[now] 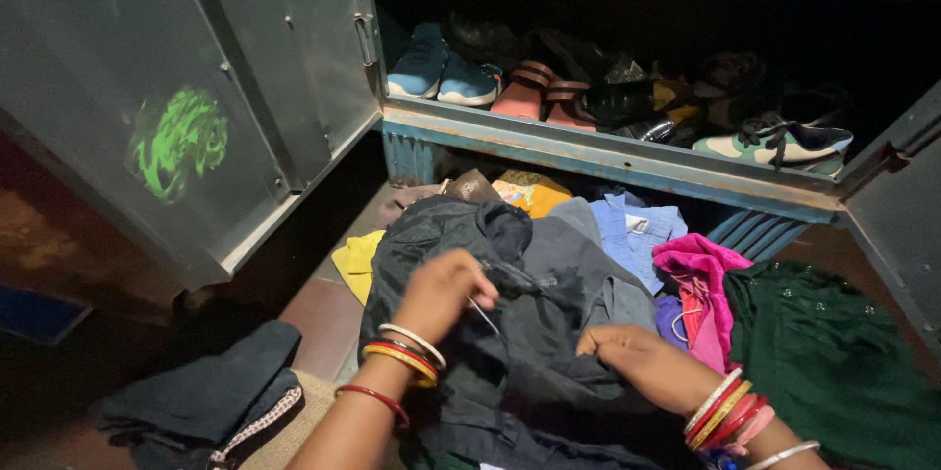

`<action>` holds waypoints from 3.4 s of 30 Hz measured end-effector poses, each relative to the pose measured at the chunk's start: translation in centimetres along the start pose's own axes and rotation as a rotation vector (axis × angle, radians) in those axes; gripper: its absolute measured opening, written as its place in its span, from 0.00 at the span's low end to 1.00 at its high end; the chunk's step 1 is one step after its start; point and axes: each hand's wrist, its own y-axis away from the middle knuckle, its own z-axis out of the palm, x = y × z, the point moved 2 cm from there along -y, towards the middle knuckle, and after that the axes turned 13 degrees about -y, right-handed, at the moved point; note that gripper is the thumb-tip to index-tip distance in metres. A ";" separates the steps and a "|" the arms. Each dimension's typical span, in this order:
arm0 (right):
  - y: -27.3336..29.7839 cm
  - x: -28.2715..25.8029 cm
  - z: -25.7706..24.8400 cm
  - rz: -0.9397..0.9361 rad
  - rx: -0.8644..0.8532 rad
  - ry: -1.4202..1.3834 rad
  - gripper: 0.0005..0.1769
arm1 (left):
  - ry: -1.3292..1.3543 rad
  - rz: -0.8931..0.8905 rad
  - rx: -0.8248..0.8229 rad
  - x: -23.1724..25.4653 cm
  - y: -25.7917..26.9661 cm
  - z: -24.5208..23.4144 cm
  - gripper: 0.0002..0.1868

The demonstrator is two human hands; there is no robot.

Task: The person sits on the floor in front of an open metal wardrobe and folds several garments by hand. They handle a pink top, a green top, and a dark jacket, folding each item and placing it back into the wardrobe.

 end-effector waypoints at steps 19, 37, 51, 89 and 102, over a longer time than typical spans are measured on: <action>2.2 -3.8 -3.3 0.255 0.124 0.216 0.16 | 0.341 -0.080 -0.033 1.1 0.1 -1.0 0.16; 8.3 -5.4 -13.0 0.478 0.603 0.425 0.11 | -0.076 0.533 0.062 4.1 -6.4 2.3 0.21; 7.3 -2.3 -12.6 0.271 0.783 0.349 0.12 | -0.965 -0.037 0.750 -6.8 -9.8 -2.1 0.35; 1.3 -3.9 -2.7 0.565 0.204 0.619 0.40 | -0.733 0.588 0.140 2.3 -1.9 4.1 0.16; 2.8 -11.4 -2.2 0.020 0.408 0.261 0.27 | -0.473 0.179 -0.330 3.0 5.2 6.0 0.11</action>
